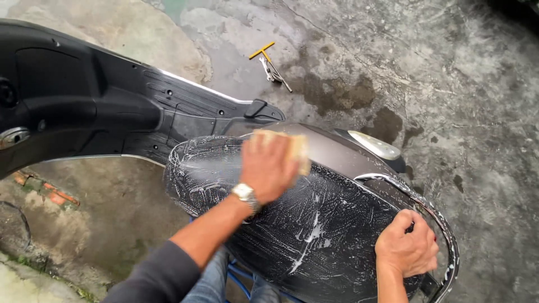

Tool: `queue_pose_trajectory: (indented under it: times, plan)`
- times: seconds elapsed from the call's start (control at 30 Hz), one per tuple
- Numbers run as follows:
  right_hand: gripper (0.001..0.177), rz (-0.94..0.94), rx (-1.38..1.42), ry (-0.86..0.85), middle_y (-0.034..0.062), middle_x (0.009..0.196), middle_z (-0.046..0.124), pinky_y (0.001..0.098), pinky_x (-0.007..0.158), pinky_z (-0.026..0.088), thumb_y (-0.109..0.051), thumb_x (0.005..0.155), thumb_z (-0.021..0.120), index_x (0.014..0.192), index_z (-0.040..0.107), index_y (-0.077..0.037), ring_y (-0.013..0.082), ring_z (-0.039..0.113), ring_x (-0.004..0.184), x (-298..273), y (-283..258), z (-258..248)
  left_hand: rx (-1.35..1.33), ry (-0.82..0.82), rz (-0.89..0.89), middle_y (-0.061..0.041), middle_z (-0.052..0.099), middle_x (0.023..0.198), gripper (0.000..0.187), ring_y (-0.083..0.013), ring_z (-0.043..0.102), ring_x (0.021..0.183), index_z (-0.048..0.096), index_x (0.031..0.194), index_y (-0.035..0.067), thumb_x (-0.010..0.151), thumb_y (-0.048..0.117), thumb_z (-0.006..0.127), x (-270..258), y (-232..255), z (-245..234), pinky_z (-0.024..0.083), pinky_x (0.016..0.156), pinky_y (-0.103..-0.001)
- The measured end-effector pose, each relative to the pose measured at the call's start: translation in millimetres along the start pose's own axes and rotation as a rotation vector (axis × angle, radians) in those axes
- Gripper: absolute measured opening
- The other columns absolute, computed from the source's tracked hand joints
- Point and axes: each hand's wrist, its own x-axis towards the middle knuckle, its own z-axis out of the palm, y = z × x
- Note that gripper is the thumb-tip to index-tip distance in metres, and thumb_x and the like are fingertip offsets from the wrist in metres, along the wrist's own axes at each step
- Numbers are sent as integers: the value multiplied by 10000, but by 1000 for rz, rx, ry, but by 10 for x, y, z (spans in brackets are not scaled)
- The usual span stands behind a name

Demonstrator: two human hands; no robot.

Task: Scrubbing the seat and rear body of a motorcycle with a soapy sponge

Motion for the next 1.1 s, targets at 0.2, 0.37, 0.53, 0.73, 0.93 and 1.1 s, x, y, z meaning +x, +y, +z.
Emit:
queue_pose_trajectory:
  times: [0.2, 0.37, 0.53, 0.73, 0.93, 1.1]
  plan:
    - [430, 10, 11, -55, 142, 1082, 621, 461, 819, 259, -427, 896, 368, 1073, 672, -179, 340, 488, 1003, -12, 46, -24, -179, -43, 202, -56, 533, 1177, 528, -375, 390, 1171, 502, 1165, 140, 815, 512, 371, -255, 394, -24, 267, 941, -571]
    - [459, 14, 19, -65, 172, 1084, 609, 475, 790, 273, -435, 891, 353, 1089, 661, -158, 361, 488, 979, 18, 8, -74, 137, 173, 58, -114, 548, 1170, 563, -330, 463, 1070, 417, 1271, 169, 824, 509, 386, -611, -408, -92, 320, 719, -449]
    - [433, 11, 18, -53, 155, 1065, 617, 465, 780, 272, -435, 886, 357, 1055, 672, -189, 346, 485, 975, 4, 106, -93, 315, 270, -202, -53, 503, 1253, 519, -337, 432, 1143, 505, 1242, 163, 834, 471, 412, -787, -525, 119, 296, 884, -589]
    - [372, -55, 43, 20, 122, 1010, 631, 460, 767, 264, -411, 910, 406, 1021, 678, -183, 342, 501, 945, -30, 151, 61, 17, 83, -134, -69, 363, 1306, 622, -322, 289, 1173, 299, 1349, 167, 797, 451, 338, -648, 105, 83, 219, 890, -514]
    - [383, -49, 54, 18, 129, 1004, 627, 469, 764, 270, -422, 912, 401, 1023, 682, -186, 354, 498, 924, 24, 162, 63, 186, 69, -46, 22, 424, 1361, 612, -286, 359, 1232, 385, 1348, 239, 854, 568, 235, -851, -640, 73, 180, 942, -576]
    - [380, -55, 23, 71, 128, 981, 640, 480, 716, 297, -408, 900, 410, 1000, 698, -181, 349, 510, 892, 15, 173, 104, 233, 200, -227, -60, 537, 1223, 571, -330, 399, 1184, 502, 1253, 134, 854, 482, 288, -739, -601, 113, 258, 915, -579]
